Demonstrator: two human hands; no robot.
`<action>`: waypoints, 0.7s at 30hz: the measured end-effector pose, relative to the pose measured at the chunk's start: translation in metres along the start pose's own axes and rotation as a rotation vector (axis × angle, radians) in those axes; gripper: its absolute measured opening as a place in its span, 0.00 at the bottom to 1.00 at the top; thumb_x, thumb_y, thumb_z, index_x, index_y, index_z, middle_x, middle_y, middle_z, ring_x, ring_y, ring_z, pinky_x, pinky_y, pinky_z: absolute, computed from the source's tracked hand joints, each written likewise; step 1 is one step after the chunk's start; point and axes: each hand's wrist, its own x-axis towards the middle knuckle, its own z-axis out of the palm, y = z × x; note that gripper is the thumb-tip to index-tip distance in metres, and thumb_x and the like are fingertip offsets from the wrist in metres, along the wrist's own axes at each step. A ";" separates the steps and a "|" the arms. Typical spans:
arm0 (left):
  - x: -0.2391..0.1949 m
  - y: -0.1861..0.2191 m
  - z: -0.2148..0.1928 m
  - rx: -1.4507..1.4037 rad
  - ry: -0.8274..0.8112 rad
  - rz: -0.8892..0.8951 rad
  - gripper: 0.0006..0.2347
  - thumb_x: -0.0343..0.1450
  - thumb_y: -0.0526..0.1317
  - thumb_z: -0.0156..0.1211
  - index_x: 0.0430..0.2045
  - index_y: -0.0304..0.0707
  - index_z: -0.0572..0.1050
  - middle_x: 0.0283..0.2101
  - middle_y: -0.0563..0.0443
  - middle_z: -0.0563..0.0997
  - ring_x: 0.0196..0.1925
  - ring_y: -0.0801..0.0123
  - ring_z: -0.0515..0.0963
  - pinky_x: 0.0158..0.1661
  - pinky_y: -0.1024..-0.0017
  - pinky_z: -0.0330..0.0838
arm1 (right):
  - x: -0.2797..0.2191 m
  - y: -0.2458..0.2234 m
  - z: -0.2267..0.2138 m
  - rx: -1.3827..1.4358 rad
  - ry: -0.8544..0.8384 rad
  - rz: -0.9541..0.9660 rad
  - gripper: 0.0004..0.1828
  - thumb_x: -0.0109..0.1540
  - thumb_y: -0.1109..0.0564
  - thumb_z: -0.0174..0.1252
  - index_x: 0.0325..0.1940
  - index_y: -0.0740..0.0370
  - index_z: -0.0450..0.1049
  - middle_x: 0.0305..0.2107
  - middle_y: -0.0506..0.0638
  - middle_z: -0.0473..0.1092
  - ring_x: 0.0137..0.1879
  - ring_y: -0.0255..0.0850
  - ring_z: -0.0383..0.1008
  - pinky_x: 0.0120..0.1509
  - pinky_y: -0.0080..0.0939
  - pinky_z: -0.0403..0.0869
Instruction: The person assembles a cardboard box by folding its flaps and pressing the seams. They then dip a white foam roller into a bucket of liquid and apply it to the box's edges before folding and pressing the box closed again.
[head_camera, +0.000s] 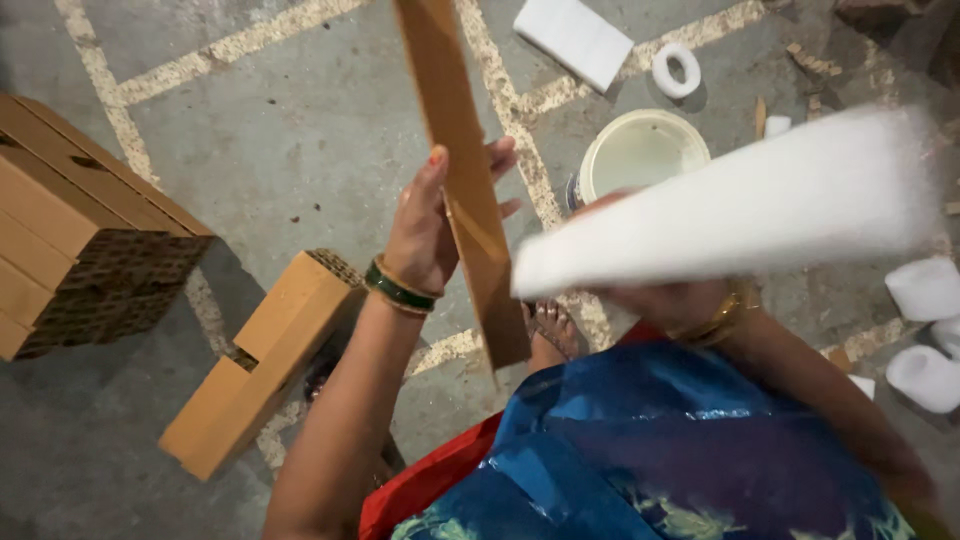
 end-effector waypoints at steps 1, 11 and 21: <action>-0.004 0.004 -0.004 0.028 -0.020 0.026 0.28 0.74 0.52 0.61 0.64 0.34 0.63 0.67 0.36 0.71 0.71 0.52 0.69 0.64 0.50 0.73 | -0.005 0.019 -0.012 0.015 0.108 0.067 0.23 0.63 0.55 0.73 0.57 0.66 0.73 0.47 0.54 0.75 0.53 0.44 0.78 0.58 0.43 0.78; -0.040 0.004 -0.017 0.178 0.059 0.146 0.35 0.66 0.29 0.70 0.70 0.34 0.59 0.68 0.33 0.69 0.70 0.53 0.70 0.69 0.53 0.67 | -0.054 0.179 -0.001 -0.228 0.457 0.425 0.26 0.59 0.56 0.78 0.54 0.68 0.73 0.45 0.55 0.76 0.51 0.43 0.78 0.54 0.44 0.76; -0.074 0.013 -0.025 0.515 -0.066 0.286 0.35 0.69 0.28 0.69 0.71 0.42 0.57 0.75 0.38 0.62 0.80 0.49 0.64 0.73 0.49 0.67 | -0.050 0.175 -0.022 0.164 0.553 0.507 0.28 0.64 0.59 0.72 0.61 0.69 0.64 0.47 0.52 0.75 0.51 0.38 0.78 0.54 0.35 0.79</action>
